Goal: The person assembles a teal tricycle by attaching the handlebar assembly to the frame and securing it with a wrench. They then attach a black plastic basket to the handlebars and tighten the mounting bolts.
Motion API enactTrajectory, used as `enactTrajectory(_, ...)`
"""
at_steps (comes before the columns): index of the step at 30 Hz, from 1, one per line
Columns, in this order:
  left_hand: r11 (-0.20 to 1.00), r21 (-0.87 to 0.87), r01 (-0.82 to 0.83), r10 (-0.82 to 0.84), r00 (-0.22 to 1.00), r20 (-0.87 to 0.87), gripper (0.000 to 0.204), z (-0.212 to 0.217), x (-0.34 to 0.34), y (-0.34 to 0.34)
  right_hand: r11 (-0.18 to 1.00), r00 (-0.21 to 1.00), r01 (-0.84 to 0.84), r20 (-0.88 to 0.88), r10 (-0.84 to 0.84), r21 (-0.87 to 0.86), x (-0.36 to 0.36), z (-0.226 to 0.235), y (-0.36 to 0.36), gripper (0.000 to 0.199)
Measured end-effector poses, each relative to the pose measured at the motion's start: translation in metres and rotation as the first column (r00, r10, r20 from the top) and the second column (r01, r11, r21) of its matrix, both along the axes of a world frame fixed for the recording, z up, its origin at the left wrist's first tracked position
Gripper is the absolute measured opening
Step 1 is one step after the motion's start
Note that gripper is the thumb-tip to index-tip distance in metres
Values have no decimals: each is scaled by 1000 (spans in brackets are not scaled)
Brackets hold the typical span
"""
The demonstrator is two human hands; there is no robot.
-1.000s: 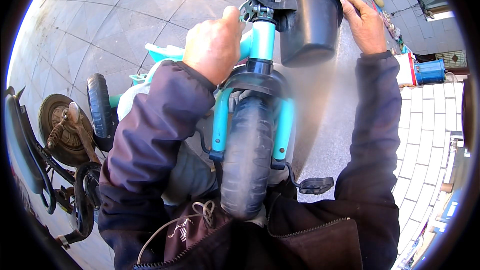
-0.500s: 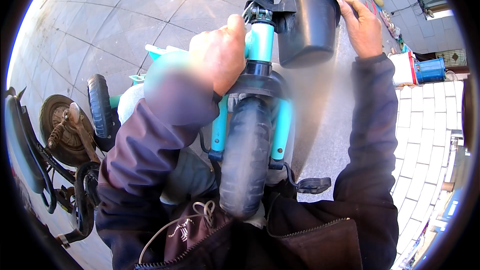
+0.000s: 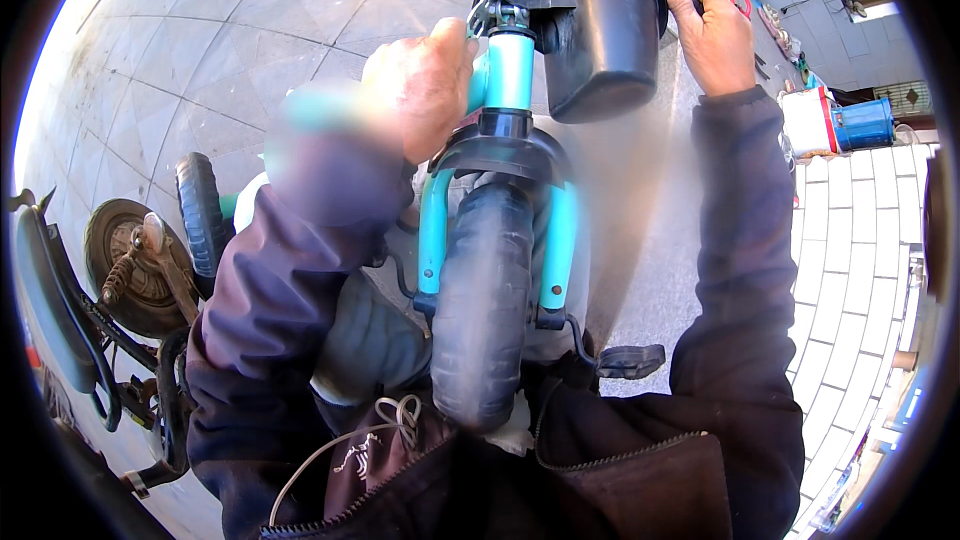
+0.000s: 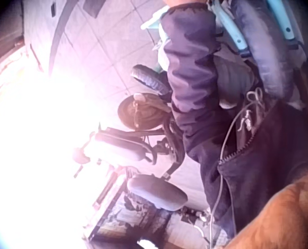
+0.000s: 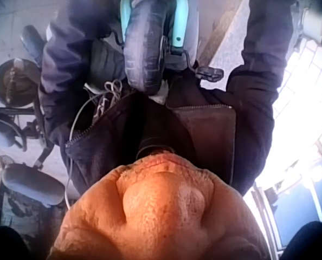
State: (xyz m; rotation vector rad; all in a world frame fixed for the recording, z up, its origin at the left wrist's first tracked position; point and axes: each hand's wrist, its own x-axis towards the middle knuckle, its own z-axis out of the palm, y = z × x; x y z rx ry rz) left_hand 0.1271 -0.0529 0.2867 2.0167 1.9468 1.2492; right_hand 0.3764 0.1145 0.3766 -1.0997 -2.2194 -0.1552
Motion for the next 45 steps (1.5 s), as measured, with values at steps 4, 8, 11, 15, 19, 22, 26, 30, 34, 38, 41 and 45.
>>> enactTrajectory(4,996,-67,51,-34,973,229,19,-2,-3,1,998,999,-28,17,27,49,-1,1,1,55)
enactTrajectory(8,998,-23,59,-48,945,323,18,1,-5,2,996,998,-54,-7,55,70,-4,2,1,54)
enactTrajectory(11,993,-47,110,-95,963,250,21,4,-10,2,996,999,-45,0,45,79,-6,2,1,53)
enactTrajectory(15,982,-112,152,-119,958,262,22,12,-18,1,997,999,-47,-2,47,67,-5,2,0,53)
enactTrajectory(19,950,-212,228,-150,932,330,22,27,-25,1,995,998,-53,-11,54,80,-7,2,0,53)
enactTrajectory(22,925,-240,293,-205,920,335,23,39,-32,4,994,998,-63,-15,65,89,-7,2,-1,53)
enactTrajectory(26,907,-267,325,-212,902,376,25,43,-34,5,994,998,-65,-11,67,90,-6,2,-2,53)
enactTrajectory(30,959,-175,221,-165,943,288,24,31,-25,3,994,998,-57,-23,59,96,-6,1,-2,52)
enactTrajectory(34,990,-36,137,-134,988,75,23,16,-17,3,991,999,-46,-23,49,127,-4,-1,-2,51)
enactTrajectory(38,994,-12,104,-104,994,11,19,6,-15,3,992,999,-35,-20,37,123,-3,-3,-1,49)
enactTrajectory(41,994,8,109,-110,994,19,17,-3,-15,4,992,999,-41,-23,44,117,-2,-4,-1,48)
enactTrajectory(45,988,19,155,-156,986,61,17,-10,-22,8,993,999,-32,-16,34,111,-2,-3,-1,47)
